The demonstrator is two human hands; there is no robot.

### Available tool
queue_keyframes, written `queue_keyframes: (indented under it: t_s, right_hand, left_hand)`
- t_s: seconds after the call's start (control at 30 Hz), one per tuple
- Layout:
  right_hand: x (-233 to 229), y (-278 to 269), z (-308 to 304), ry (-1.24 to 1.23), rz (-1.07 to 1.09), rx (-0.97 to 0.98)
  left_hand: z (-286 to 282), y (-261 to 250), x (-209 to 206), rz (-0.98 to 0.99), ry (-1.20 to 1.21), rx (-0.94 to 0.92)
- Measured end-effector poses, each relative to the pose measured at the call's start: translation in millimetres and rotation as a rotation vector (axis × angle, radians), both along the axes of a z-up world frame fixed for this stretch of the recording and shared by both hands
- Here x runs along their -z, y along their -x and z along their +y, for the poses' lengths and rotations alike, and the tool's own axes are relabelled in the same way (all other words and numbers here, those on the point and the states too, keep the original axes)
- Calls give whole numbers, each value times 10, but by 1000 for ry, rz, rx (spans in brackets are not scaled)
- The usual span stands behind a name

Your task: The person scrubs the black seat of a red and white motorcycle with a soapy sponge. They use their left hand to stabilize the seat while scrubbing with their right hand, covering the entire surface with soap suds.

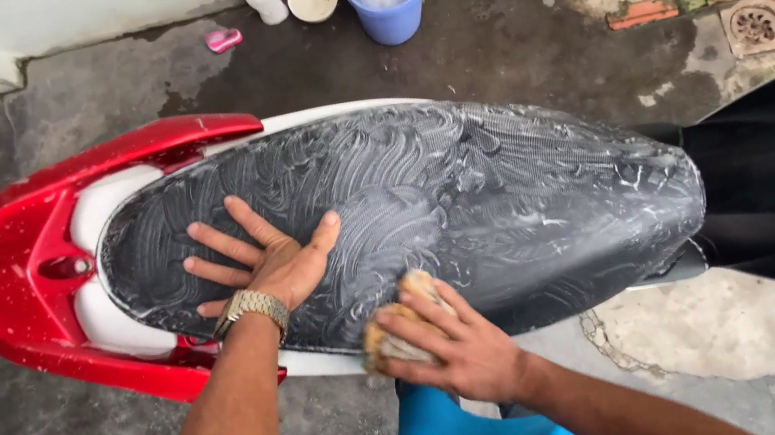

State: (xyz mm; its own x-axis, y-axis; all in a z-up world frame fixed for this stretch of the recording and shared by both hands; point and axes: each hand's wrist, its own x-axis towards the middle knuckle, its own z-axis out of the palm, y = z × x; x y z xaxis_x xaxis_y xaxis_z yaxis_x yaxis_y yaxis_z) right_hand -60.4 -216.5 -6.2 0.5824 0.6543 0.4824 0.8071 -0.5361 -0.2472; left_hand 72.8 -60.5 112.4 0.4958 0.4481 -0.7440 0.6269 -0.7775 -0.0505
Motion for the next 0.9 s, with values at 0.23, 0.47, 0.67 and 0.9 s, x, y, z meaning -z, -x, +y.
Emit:
queue_keyframes:
  t_s: [0.23,0.47,0.67,0.9]
  right_hand:
    - [-70,-32,327,-65,-92,63]
    - [81,-147,-110,-19,89,-66]
    - [103,-414,66,-82,188,388]
    - [103,-781,-128,-35,-2,288]
  left_hand:
    - [-15,7,27,20,-11,26]
    - [-4,13,31,30,-20,45]
    - [66,97,143,-97,50,55]
    - [100,75,253,-130,23,60]
